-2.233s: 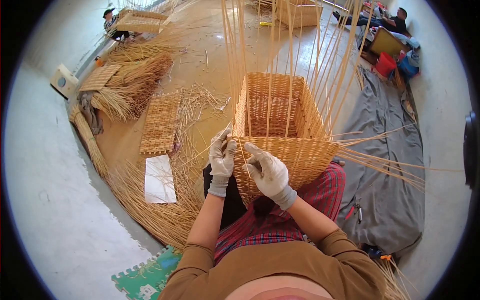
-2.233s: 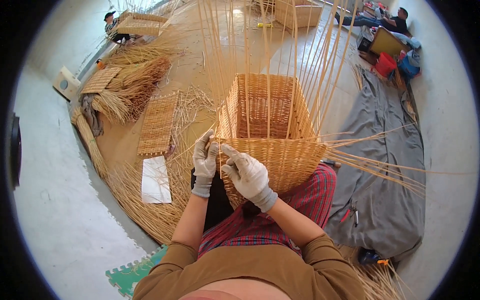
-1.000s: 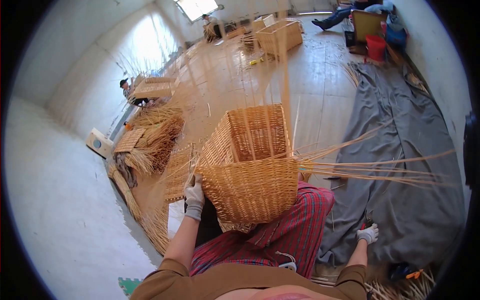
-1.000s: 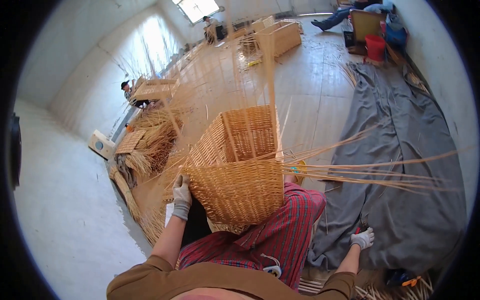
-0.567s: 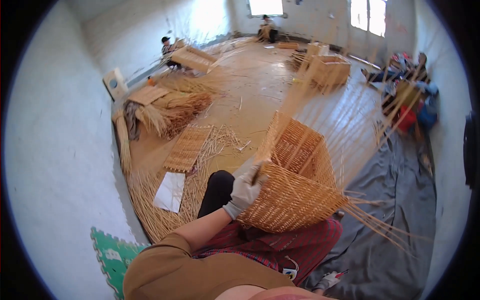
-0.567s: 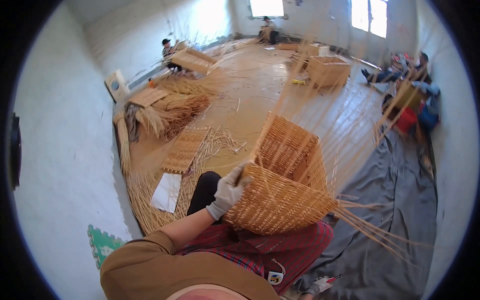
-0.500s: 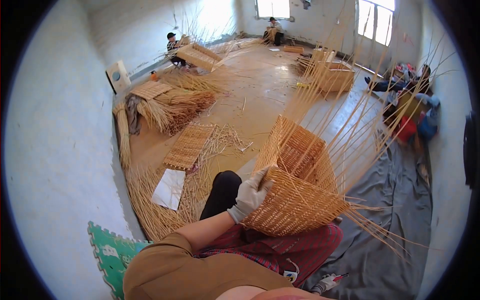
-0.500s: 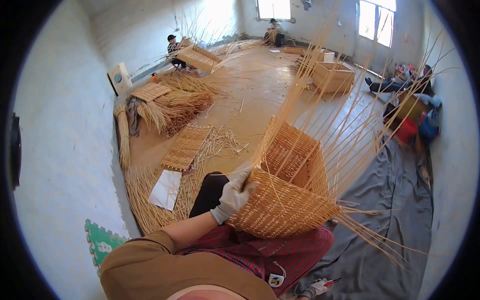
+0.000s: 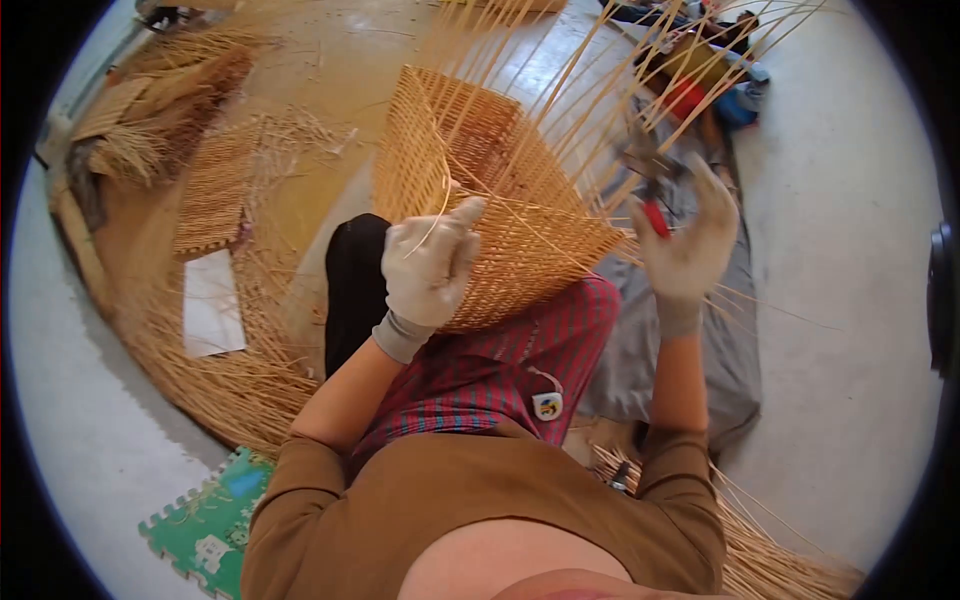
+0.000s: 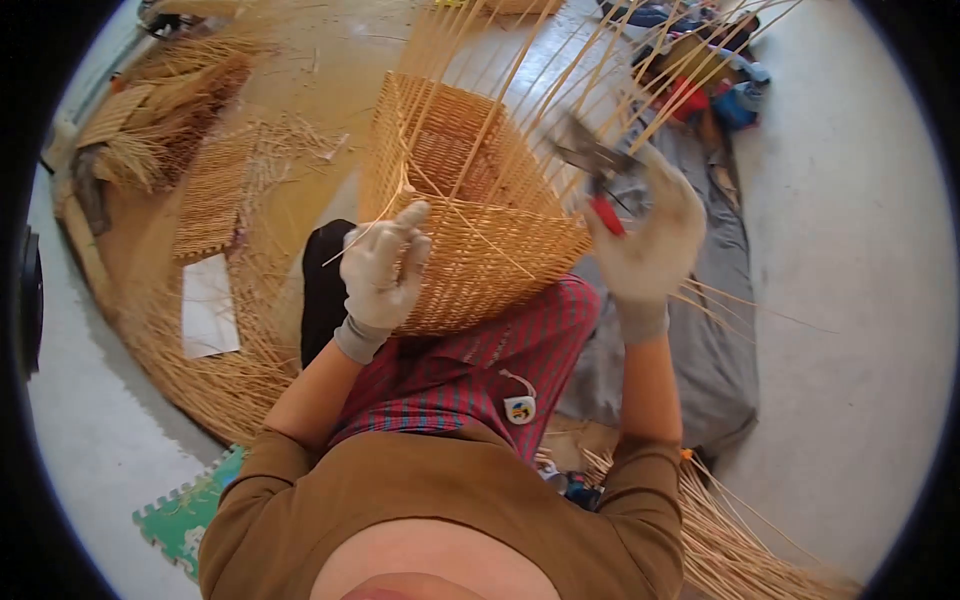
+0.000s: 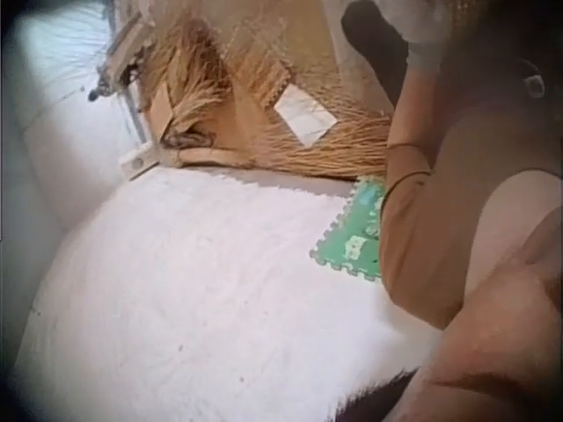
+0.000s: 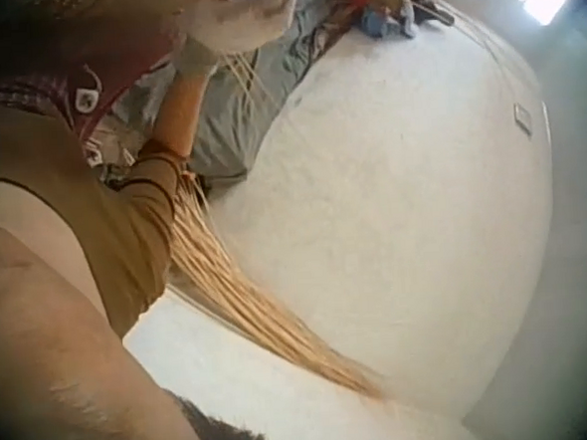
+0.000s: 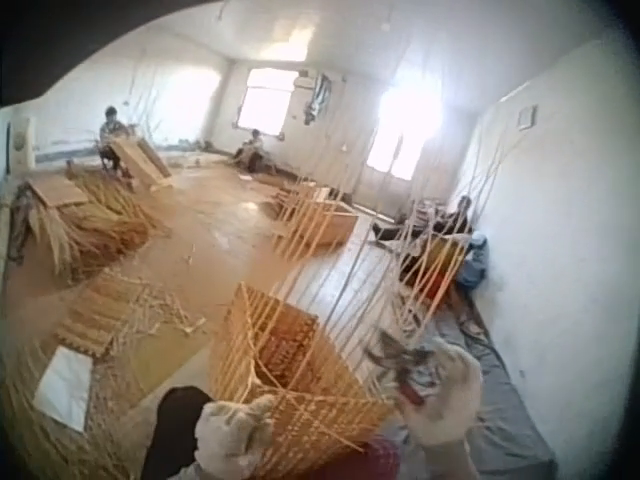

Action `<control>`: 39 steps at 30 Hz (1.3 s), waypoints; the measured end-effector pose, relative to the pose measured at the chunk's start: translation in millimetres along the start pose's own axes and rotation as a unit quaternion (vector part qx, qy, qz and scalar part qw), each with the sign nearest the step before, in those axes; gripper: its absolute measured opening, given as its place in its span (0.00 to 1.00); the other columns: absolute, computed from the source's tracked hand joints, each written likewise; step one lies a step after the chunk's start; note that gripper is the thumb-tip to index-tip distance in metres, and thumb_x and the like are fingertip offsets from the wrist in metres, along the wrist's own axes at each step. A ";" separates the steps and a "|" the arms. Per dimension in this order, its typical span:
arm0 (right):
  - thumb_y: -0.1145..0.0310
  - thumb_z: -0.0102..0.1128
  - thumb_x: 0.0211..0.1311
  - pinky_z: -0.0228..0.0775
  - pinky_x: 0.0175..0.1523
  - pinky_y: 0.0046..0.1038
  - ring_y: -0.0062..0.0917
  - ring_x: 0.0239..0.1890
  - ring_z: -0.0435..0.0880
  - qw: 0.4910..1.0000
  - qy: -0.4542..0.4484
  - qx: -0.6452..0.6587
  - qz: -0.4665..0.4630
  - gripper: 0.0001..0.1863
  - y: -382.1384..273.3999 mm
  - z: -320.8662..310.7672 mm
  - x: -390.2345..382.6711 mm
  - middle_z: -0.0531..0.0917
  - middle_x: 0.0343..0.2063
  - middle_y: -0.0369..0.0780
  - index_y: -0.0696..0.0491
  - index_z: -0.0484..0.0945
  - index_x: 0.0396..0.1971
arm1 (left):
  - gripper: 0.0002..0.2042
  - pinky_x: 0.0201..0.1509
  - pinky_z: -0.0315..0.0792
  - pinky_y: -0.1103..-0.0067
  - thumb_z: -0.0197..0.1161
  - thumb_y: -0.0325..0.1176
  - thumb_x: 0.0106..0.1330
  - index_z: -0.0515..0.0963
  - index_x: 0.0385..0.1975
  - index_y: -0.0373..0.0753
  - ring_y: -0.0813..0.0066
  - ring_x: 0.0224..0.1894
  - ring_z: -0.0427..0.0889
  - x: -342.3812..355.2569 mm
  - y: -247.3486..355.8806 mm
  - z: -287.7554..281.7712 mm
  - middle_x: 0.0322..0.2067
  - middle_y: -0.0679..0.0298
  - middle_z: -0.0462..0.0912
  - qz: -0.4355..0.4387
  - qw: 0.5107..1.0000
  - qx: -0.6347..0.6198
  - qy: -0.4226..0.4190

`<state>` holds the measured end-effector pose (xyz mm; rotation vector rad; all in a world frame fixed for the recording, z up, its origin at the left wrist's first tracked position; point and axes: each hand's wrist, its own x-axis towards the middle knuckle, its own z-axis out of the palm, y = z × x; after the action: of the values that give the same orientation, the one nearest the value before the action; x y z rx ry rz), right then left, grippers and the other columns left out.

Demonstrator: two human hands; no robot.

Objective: Weaving a large wicker basket while sitting on the floor.

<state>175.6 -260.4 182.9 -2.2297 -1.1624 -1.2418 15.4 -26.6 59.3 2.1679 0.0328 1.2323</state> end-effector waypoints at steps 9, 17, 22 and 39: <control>0.63 0.58 0.62 0.72 0.49 0.32 0.26 0.47 0.79 0.881 -0.232 -0.208 -0.356 0.21 -69.6 61.3 68.3 0.79 0.43 0.33 0.47 0.73 0.56 | 0.11 0.39 0.75 0.65 0.67 0.30 0.63 0.78 0.43 0.40 0.56 0.34 0.82 -2.2 27.1 39.8 0.31 0.59 0.80 -0.015 0.994 -0.104 -0.036; 0.63 0.56 0.65 0.73 0.42 0.31 0.25 0.47 0.80 0.874 -0.265 -0.214 -0.346 0.20 -84.0 78.5 67.8 0.79 0.41 0.33 0.48 0.73 0.57 | 0.09 0.33 0.74 0.65 0.67 0.33 0.63 0.76 0.41 0.43 0.59 0.29 0.82 2.6 17.4 31.3 0.27 0.63 0.78 0.020 0.994 -0.102 -0.022; 0.63 0.55 0.65 0.74 0.39 0.31 0.26 0.44 0.82 0.868 -0.295 -0.224 -0.330 0.20 -80.8 77.2 66.9 0.79 0.37 0.33 0.47 0.74 0.57 | 0.09 0.34 0.74 0.65 0.67 0.34 0.63 0.76 0.40 0.44 0.59 0.31 0.82 0.6 15.2 35.0 0.28 0.63 0.78 0.007 0.993 -0.112 -0.044; 0.65 0.69 0.65 0.76 0.46 0.29 0.24 0.37 0.79 0.879 -0.031 0.064 0.471 0.24 37.6 37.0 -259.4 0.80 0.40 0.35 0.52 0.73 0.59 | 0.24 0.47 0.78 0.65 0.56 0.28 0.64 0.75 0.62 0.46 0.56 0.42 0.83 -96.0 10.2 24.6 0.50 0.58 0.81 0.114 0.881 -0.126 -0.441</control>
<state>151.6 -388.6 -47.5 -2.2466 -0.0583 -0.6449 -22.1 -78.0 -17.4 2.3325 -0.7365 0.2266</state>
